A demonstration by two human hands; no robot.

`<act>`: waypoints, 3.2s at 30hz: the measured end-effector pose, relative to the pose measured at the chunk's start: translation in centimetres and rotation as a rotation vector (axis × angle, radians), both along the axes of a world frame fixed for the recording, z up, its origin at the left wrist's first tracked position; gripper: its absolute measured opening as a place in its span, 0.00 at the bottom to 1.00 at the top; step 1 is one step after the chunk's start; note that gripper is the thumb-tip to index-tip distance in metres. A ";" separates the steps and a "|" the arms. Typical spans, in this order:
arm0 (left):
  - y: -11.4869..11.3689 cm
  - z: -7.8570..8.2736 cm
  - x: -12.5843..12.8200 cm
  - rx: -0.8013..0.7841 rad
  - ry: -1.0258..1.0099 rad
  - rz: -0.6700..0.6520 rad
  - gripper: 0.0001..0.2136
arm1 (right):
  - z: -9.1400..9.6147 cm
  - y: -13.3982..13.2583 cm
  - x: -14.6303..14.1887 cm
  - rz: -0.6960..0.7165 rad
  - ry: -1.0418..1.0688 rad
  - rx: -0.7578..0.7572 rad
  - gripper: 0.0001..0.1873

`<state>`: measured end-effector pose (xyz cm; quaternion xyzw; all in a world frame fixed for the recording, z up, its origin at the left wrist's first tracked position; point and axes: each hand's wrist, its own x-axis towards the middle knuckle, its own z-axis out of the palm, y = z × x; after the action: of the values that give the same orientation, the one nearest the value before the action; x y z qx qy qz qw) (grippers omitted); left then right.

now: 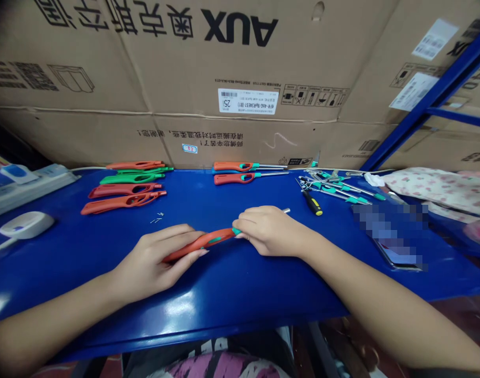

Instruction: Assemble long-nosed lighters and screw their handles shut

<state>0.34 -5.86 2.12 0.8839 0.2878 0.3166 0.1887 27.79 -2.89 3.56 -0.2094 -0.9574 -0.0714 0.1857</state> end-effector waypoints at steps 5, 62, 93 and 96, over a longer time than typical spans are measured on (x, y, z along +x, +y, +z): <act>0.4 0.4 0.3 -0.142 -0.099 0.076 0.07 | -0.2 0.0 -0.1 0.004 0.064 0.093 0.10; 2.3 -0.9 0.2 -0.051 0.235 0.045 0.16 | 0.5 0.6 -0.1 -0.170 -0.194 -0.235 0.28; 0.7 -0.1 0.0 -0.014 0.323 0.071 0.16 | 2.6 2.4 10.4 -1.126 -0.204 -0.526 0.22; 0.6 -0.4 0.1 -0.007 0.309 0.057 0.16 | 4.0 2.7 9.8 -0.986 -0.026 -0.328 0.23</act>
<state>0.44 -5.26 1.72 0.9129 0.3396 0.1809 0.1361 37.59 -0.16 7.57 -0.6611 -0.7457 -0.0022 0.0826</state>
